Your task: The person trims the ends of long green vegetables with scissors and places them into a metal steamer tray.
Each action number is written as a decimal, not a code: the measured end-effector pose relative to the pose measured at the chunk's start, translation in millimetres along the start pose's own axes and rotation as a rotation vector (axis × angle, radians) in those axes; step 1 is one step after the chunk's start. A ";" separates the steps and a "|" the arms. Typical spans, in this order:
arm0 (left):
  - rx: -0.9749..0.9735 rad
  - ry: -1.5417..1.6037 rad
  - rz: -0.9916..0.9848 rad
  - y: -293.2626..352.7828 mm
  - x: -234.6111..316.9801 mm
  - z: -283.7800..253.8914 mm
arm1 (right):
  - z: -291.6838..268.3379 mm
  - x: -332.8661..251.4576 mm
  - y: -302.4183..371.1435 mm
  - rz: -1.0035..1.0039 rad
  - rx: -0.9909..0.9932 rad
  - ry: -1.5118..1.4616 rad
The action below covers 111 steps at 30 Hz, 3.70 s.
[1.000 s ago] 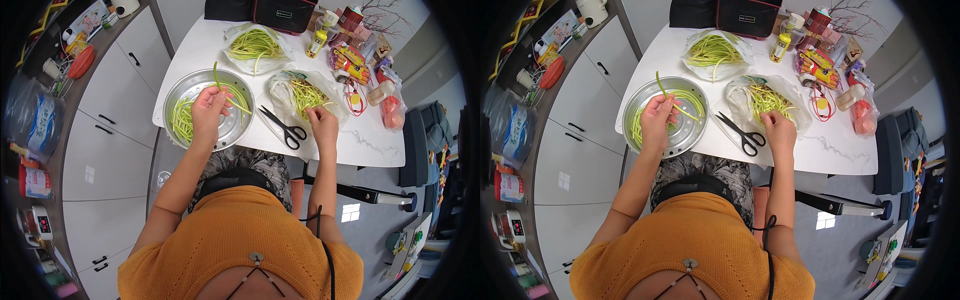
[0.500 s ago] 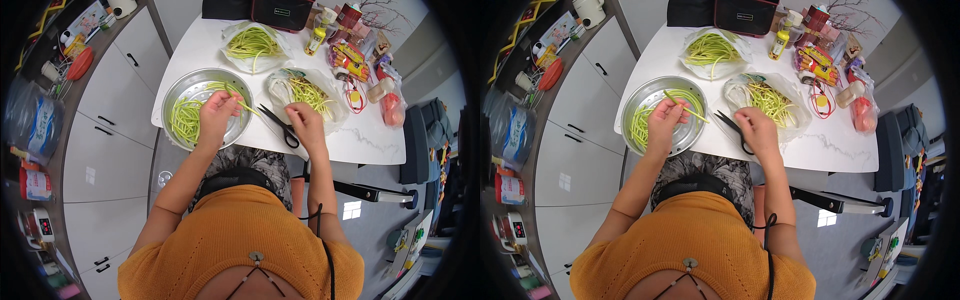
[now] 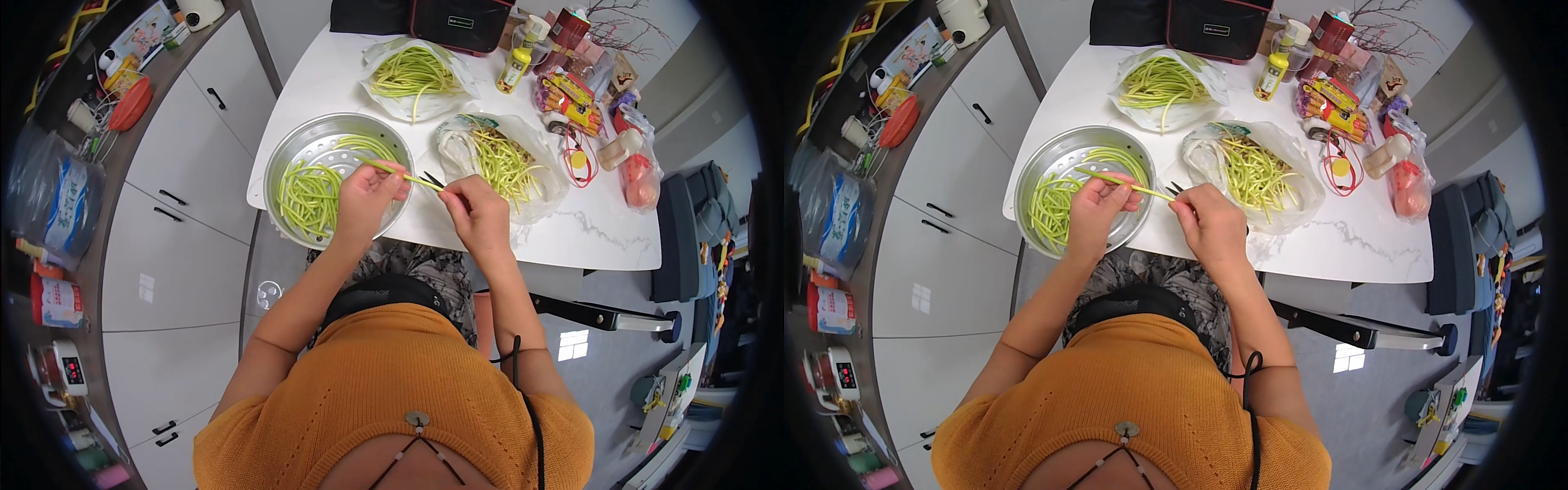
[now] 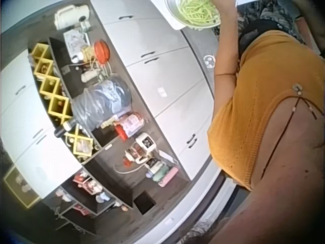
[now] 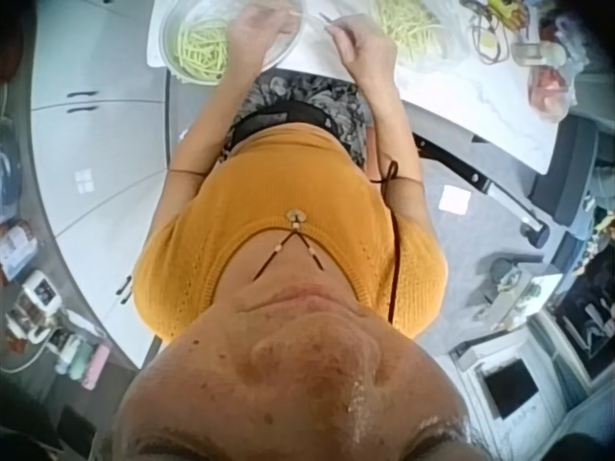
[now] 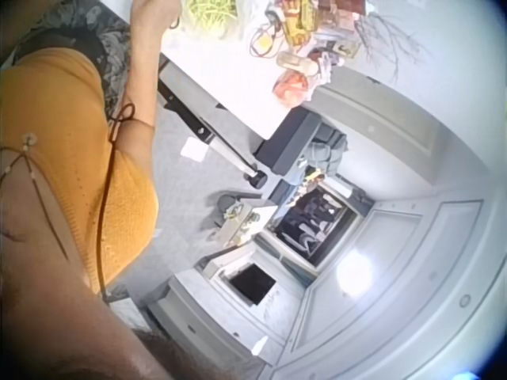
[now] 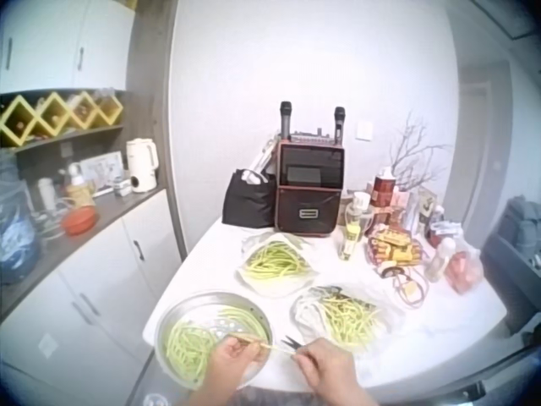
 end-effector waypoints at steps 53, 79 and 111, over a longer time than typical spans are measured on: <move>-0.604 -1.524 0.428 -43.6 8.6 -60.0 | -49.7 122.6 -13.9 0.288 0.275 0.515; -0.746 -1.461 0.708 -59.2 -18.8 5.0 | -22.2 86.5 -3.2 0.250 0.091 0.157; -0.381 -0.869 0.736 1.3 65.5 26.4 | 22.1 25.5 8.7 0.422 -0.510 -1.137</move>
Point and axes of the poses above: each hand's wrist, its own y-axis away from the middle knuckle, its own z-axis out of the palm, x = y × z, the point moved 7 cm from there along -y, towards the middle knuckle, and after that the axes turned 8 degrees about z, right-handed, at the moved point
